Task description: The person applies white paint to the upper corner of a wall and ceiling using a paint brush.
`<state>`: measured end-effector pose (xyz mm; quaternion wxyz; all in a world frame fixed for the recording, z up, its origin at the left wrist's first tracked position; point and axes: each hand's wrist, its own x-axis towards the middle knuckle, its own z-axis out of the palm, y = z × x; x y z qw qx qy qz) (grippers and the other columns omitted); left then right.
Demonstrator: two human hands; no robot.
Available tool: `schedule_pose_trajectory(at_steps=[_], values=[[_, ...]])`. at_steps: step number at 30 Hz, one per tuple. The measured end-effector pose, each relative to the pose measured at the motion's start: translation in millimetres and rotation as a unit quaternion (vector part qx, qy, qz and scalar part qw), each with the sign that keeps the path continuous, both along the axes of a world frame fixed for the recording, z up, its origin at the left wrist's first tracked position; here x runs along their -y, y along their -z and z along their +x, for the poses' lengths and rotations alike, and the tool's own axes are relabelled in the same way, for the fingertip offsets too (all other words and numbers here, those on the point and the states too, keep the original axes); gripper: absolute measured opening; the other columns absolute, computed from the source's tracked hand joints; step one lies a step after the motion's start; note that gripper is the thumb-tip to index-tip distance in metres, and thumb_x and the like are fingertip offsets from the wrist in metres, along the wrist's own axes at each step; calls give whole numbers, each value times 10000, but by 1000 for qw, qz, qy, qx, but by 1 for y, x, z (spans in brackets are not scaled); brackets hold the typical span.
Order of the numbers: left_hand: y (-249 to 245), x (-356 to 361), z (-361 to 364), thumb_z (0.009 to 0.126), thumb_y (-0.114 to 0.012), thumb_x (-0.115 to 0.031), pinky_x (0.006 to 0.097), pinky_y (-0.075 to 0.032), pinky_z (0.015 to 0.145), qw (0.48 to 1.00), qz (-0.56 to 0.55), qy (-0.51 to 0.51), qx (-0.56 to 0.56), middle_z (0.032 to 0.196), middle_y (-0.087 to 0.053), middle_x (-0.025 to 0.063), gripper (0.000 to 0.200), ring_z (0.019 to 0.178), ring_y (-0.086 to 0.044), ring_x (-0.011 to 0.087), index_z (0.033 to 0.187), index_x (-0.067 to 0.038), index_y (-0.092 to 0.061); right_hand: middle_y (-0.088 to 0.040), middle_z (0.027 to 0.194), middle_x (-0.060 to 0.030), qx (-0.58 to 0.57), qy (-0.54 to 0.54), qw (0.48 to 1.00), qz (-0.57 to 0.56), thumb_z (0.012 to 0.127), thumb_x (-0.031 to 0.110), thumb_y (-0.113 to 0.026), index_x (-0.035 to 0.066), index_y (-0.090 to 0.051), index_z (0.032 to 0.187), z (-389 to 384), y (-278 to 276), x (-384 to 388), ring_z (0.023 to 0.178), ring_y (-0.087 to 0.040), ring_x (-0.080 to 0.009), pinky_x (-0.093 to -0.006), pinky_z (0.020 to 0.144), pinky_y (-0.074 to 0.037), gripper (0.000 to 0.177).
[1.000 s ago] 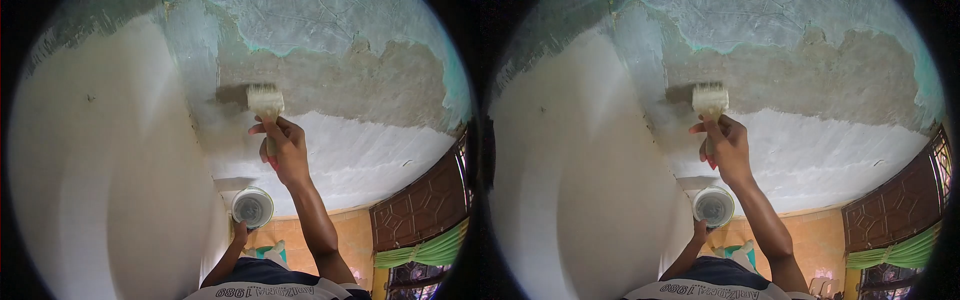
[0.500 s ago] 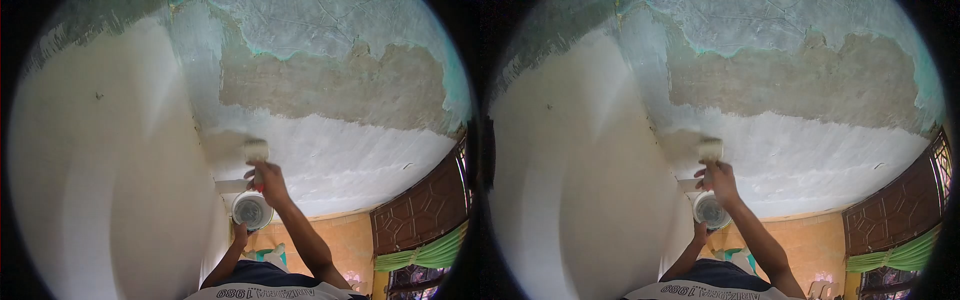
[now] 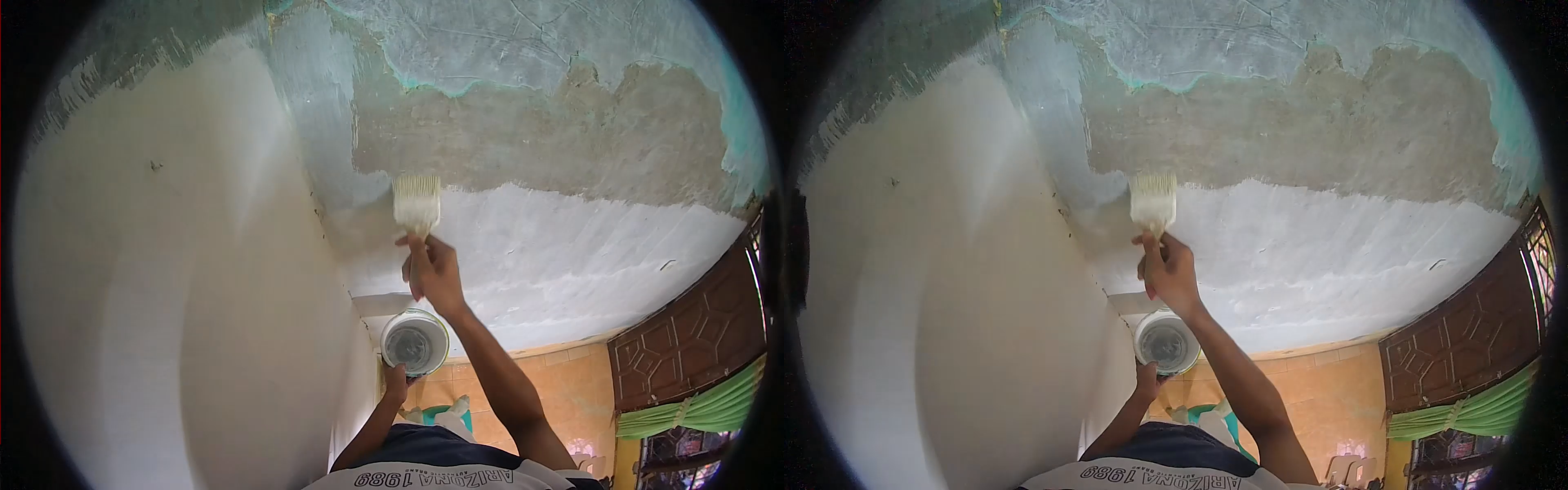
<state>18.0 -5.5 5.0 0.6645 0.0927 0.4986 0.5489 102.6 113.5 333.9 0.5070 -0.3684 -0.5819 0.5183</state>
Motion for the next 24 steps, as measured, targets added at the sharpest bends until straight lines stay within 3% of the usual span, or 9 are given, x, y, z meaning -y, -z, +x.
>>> schedule_pose_trajectory(at_steps=[4,10,15,16,18,19,20,22,24], values=[[3,-1,0,1007,-497,-39,495,-711,826,1000,-17,-8,-25,1477,-538,120,580,1199,-706,318,1534,-232,-350,-587,602,-59,-35,7,993,-108,1145,385,-543,-48,-676,1179,1,44,20,395,-468,-83,-266,399,-338,455],[-10,0,0,983,-494,4,511,-708,819,997,1,-1,-71,1505,-517,134,674,1227,-689,354,1588,-232,-315,-637,655,-57,28,-20,993,-114,1130,353,-576,-66,-708,1105,50,92,45,443,-519,-84,-264,446,-390,440],[7,-7,-1,956,-501,36,506,-717,795,990,24,46,-132,1506,-513,161,691,1243,-676,379,1601,-146,-333,-693,802,-20,236,-13,967,-97,1060,214,-690,64,-617,1507,120,152,73,718,-640,-85,-276,676,-552,478],[14,-8,-1,951,-501,36,508,-718,789,989,27,59,-134,1509,-507,169,699,1265,-663,376,1608,-132,-329,-727,835,-57,286,-11,945,-159,1040,189,-698,86,-625,1505,127,144,82,746,-653,-101,-308,735,-566,483],[-10,-7,2,941,-482,44,506,-714,819,975,41,91,-198,1521,-494,174,745,1321,-624,366,1637,-144,-297,-761,880,-139,361,13,929,-77,1014,158,-700,111,-623,1511,144,175,98,740,-661,-155,-353,775,-576,505],[-19,-4,5,941,-482,44,506,-714,819,975,24,102,-196,1521,-494,174,745,1321,-624,366,1637,-144,-297,-767,960,-223,397,24,915,-69,997,147,-698,115,-629,1500,146,173,109,798,-730,-276,-393,824,-581,509],[-25,2,8,933,-473,51,502,-710,836,969,50,114,-213,1529,-486,175,771,1348,-600,363,1652,-148,-279,-767,960,-223,398,24,913,-89,997,147,-698,115,-629,1500,148,182,119,798,-730,-276,-393,824,-581,509],[-13,5,14,925,-464,57,498,-705,852,961,73,135,-228,1537,-479,176,798,1375,-576,360,1667,-152,-260,-756,1032,-266,380,20,924,-20,954,128,-702,96,-676,1437,151,203,129,931,-736,-421,-457,864,-587,485],[10,5,17,918,-465,66,477,-694,890,934,156,162,-276,1551,-470,174,834,1392,-557,362,1684,-177,-243,-752,1041,-245,414,19,910,-10,950,106,-670,129,-704,1399,145,212,132,967,-736,-427,-482,864,-591,451]])
